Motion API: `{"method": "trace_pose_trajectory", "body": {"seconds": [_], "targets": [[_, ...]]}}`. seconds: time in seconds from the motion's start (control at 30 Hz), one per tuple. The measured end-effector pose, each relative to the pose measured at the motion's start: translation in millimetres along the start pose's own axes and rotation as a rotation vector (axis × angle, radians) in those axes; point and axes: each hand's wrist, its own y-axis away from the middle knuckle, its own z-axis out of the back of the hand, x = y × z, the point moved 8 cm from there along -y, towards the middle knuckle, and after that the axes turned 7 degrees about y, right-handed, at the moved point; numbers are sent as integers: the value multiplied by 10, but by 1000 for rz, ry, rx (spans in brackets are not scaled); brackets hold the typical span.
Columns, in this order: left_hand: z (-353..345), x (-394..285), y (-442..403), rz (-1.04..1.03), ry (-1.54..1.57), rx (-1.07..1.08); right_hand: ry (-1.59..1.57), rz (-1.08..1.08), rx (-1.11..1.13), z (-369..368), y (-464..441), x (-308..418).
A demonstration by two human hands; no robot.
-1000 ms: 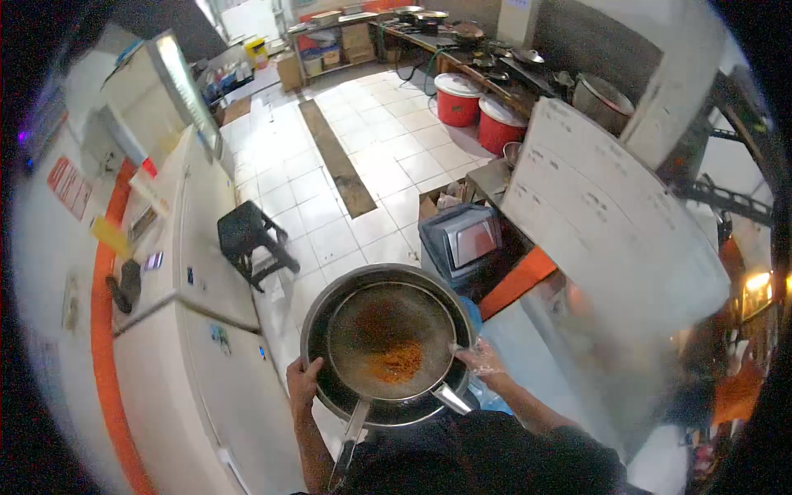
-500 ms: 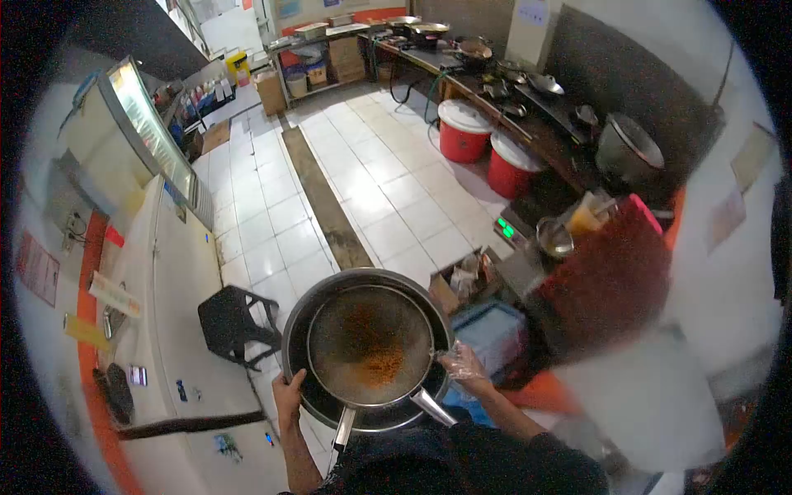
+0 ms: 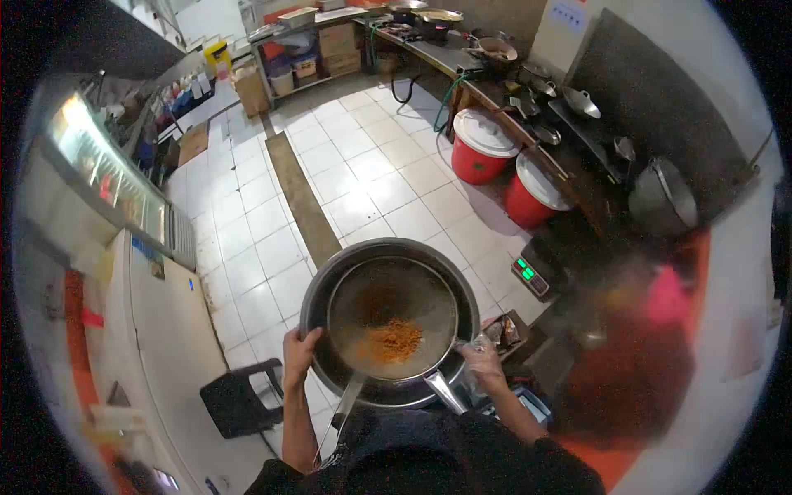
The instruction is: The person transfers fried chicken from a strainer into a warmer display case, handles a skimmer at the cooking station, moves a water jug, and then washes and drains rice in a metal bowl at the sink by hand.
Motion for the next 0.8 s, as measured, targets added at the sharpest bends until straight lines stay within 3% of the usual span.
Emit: {"method": "trace_pose_trajectory", "body": {"seconds": [0.03, 0.13, 0.17, 0.2, 0.27, 0.3, 0.47, 0.53, 0.57, 0.7, 0.8], "targets": [[-108, 47, -412, 5, -20, 40, -39, 82, -97, 179, -38, 586], [-574, -219, -1382, 73, -57, 103, -67, -15, -105, 180, -914, 608], [-735, -315, -1705, 108, -59, 110, -132, 400, -180, -41, -1442, 95], [-850, -275, -2030, 129, -71, 116, -135, 375, -174, 23, -1640, 438], [-1094, -346, -2756, 32, -28, 89, -291, -186, -48, 105, -2241, 778], [-1216, -413, -3081, 34, 4, 92, -146, 93, -74, 111, -2591, 946], [-1680, -900, -4366, 45, -37, 14, -65, 43, -9, 338, -4071, 1840], [-1937, -1157, -4859, 74, 89, -32, -441, -2, 67, 323, -4761, 2091], [-2031, -1229, -5084, 108, 58, -11, -285, 94, 100, 431, -4984, 2550], [-2354, -876, -5990, 159, 117, 31, -165, 154, 124, 438, -6093, 2765], [-2684, -1086, -6926, 148, 126, 72, -492, 61, 136, 293, -6956, 3007]]}}
